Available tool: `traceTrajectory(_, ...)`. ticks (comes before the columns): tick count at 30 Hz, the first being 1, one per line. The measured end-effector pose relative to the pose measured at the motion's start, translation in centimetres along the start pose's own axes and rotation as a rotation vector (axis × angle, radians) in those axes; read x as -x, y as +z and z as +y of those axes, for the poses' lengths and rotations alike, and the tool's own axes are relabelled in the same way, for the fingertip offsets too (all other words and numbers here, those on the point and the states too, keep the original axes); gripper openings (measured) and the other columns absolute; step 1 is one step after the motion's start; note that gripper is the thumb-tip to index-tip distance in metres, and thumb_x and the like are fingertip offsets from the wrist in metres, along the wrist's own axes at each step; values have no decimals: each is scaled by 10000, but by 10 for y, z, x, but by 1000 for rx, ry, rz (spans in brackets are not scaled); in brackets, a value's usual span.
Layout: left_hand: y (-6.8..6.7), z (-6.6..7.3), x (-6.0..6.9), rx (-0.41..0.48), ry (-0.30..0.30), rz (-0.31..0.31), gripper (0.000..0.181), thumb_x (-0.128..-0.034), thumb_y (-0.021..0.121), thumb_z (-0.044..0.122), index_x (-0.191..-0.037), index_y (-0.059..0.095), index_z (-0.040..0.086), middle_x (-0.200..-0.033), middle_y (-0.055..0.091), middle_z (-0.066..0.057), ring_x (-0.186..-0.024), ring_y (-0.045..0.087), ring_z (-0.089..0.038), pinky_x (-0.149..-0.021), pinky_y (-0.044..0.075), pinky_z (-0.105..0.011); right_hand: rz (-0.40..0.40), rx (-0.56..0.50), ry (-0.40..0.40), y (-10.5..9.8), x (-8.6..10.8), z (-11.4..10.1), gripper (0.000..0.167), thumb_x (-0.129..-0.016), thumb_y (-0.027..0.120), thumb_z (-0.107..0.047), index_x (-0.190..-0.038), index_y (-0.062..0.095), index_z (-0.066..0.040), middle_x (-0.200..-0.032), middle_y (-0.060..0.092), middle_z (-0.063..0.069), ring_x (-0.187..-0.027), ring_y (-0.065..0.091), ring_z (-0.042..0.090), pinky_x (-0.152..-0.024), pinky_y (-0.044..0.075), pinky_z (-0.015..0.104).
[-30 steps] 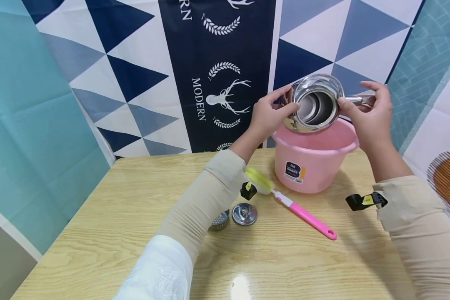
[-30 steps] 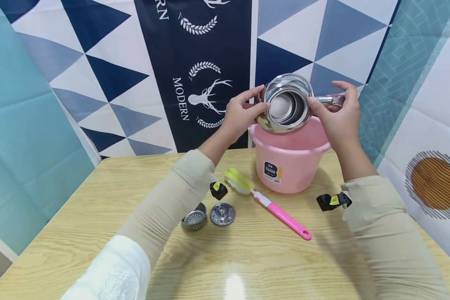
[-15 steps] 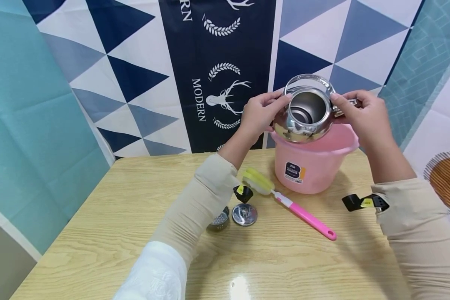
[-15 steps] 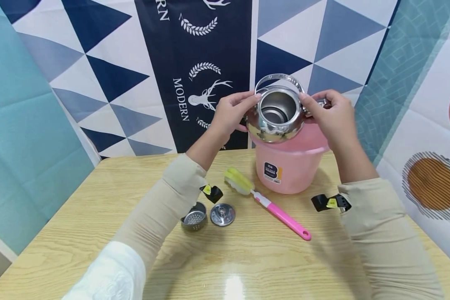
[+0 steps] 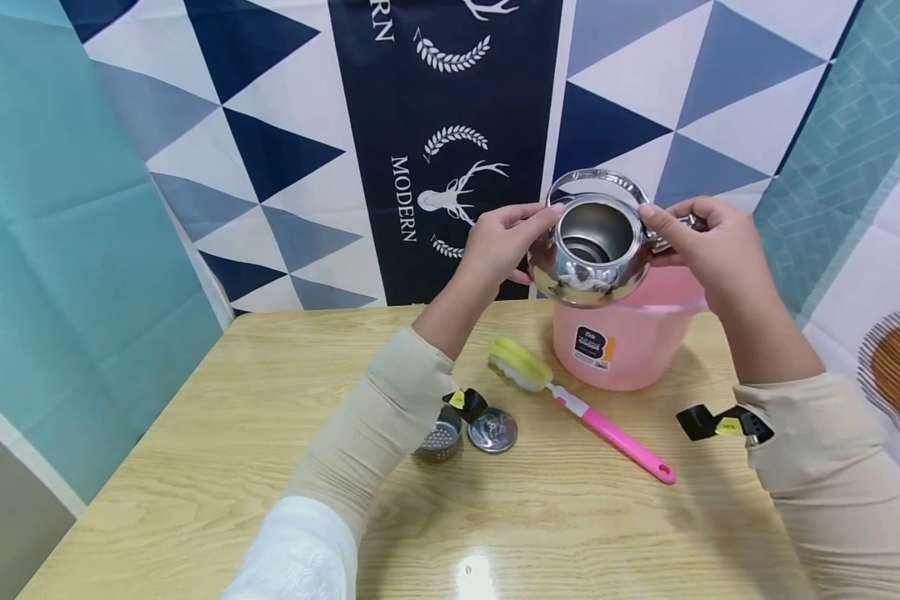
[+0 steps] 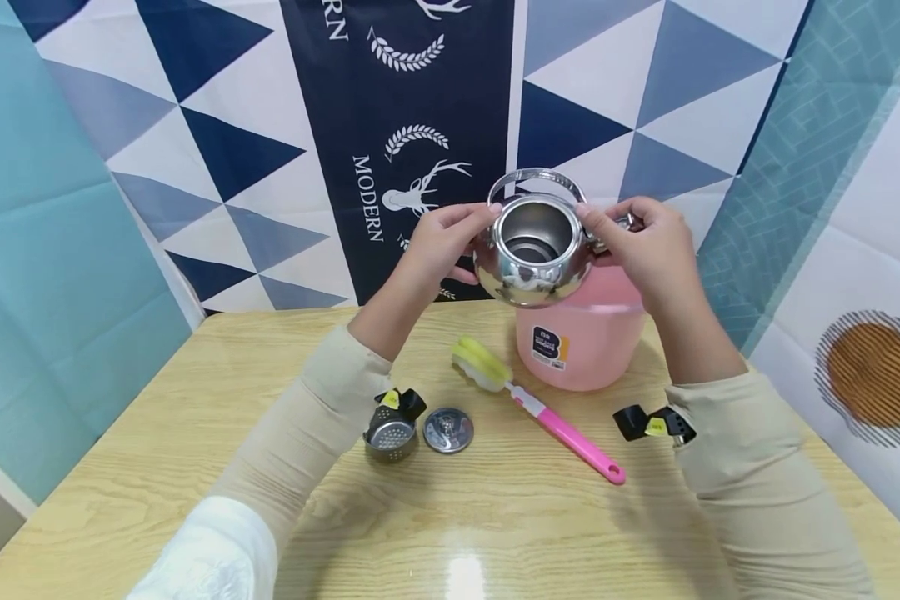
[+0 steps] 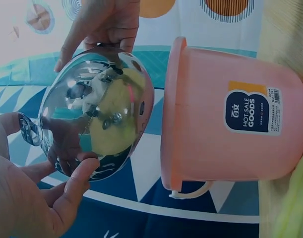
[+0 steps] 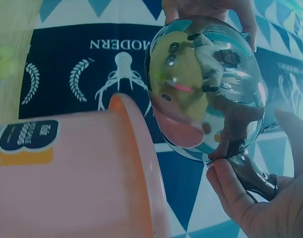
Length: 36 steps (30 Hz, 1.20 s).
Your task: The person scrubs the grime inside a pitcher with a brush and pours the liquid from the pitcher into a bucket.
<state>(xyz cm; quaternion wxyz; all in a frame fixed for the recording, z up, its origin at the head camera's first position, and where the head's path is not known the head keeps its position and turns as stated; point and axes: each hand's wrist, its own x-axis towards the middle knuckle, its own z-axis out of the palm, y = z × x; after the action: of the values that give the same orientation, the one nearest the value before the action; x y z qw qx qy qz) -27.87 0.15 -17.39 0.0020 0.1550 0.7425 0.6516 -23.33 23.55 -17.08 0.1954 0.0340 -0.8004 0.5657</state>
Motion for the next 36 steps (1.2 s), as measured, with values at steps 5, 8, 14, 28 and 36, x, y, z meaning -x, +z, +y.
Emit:
traceTrajectory(5, -10, -2, 10, 16, -18, -6, 422, -899, 677, 462, -1222, 681, 190, -1105, 645, 73, -1026, 578, -98, -605, 615, -339, 24, 21, -15, 10, 7, -2, 287, -874, 724, -393, -914, 662, -116, -938, 573, -5, -614, 675, 49, -615, 586, 198)
traceTrajectory(8, -17, -2, 16, 14, -19, -5, 430, -898, 678, 466, -1229, 679, 191, -1126, 641, 73, -1046, 577, -108, -608, 616, -349, 60, -3, -44, 19, 12, -1, 280, -865, 742, -370, -901, 668, -102, -890, 595, -7, -601, 678, 61, -606, 590, 217)
traceTrajectory(14, -32, -2, 29, -7, -31, 7, 467, -892, 677, 485, -1258, 660, 195, -1182, 623, 66, -1074, 572, -133, -622, 618, -355, 59, -41, -74, 35, 19, -1, 279, -860, 753, -355, -884, 686, -86, -831, 626, -10, -613, 685, 80, -609, 594, 235)
traceTrajectory(28, -61, -29, 52, -38, -76, 49, 472, -897, 668, 480, -1251, 662, 167, -1097, 648, -26, -1017, 621, -211, -615, 617, -374, -23, 79, -39, 72, 33, 9, 525, -836, 713, -534, -955, 664, -26, -833, 655, -7, -683, 681, 88, -653, 595, 230)
traceTrajectory(36, -76, -41, 59, -28, -85, 82, 460, -919, 652, 446, -1257, 653, 135, -1124, 656, -46, -1032, 606, -242, -614, 617, -371, -58, 57, -47, 92, 33, 13, 539, -840, 703, -548, -958, 666, -23, -855, 675, 41, -653, 694, 104, -653, 600, 249)
